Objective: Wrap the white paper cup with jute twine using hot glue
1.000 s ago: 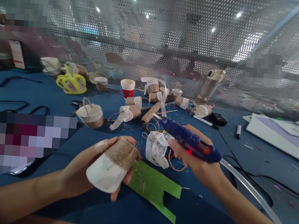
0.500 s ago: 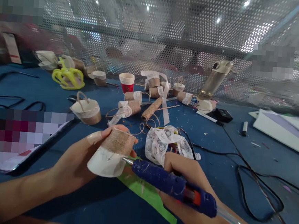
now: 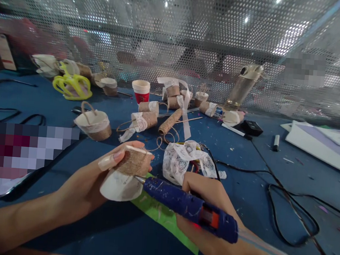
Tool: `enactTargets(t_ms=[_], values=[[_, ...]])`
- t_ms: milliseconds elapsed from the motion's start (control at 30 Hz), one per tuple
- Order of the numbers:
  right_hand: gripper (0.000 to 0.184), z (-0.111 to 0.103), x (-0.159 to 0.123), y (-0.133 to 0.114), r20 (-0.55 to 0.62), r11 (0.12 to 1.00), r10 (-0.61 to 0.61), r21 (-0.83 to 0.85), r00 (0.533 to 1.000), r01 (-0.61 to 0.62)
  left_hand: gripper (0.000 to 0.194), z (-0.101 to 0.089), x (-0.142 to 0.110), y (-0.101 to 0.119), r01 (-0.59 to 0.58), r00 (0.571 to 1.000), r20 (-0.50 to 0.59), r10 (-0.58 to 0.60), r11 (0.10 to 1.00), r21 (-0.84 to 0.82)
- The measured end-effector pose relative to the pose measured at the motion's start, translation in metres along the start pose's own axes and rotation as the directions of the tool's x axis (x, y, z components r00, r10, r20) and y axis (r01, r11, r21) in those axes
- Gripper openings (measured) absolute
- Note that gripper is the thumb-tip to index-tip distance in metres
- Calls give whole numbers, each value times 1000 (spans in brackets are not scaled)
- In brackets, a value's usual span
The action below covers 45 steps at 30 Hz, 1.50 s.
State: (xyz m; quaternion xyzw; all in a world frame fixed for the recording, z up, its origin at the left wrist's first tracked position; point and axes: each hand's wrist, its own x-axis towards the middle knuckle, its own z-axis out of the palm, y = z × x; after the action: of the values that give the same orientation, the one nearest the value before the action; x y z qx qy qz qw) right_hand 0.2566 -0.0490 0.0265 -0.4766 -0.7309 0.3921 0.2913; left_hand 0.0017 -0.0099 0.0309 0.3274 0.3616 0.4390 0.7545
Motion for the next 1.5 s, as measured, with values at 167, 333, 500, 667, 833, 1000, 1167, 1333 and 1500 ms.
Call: enactTargets(t_ms=[167,333,500,667,833,1000,1167,1333,1500], values=[[31,4,-3,0,-37,998,-55,-7,998,55,32,3,-2,0,-14,1000,-11,14,1000,18],[28,5,-3,-1,-62,996,-84,-31,995,83,31,7,-5,0,-44,999,-6,44,999,28],[27,5,-4,-1,-54,986,-138,-100,989,132,40,5,-5,0,-41,998,-43,42,999,35],[24,4,-4,0,-56,969,-153,-204,987,138,42,3,-4,1,-43,997,-63,47,997,65],[24,3,-5,2,-50,980,-137,-154,989,128,42,3,-4,1,-62,996,-62,65,996,59],[26,3,-4,2,-62,986,-137,-104,989,130,43,3,-4,0,-42,996,-78,46,998,57],[25,4,-4,5,-74,982,-167,-104,983,159,39,5,-6,1,-43,996,-81,48,997,56],[24,4,-4,5,-86,975,-182,-142,980,169,35,7,-7,0,-54,995,-79,58,997,55],[27,6,-4,3,-95,972,-204,-137,974,191,34,5,-5,-2,-60,996,-63,63,997,43]])
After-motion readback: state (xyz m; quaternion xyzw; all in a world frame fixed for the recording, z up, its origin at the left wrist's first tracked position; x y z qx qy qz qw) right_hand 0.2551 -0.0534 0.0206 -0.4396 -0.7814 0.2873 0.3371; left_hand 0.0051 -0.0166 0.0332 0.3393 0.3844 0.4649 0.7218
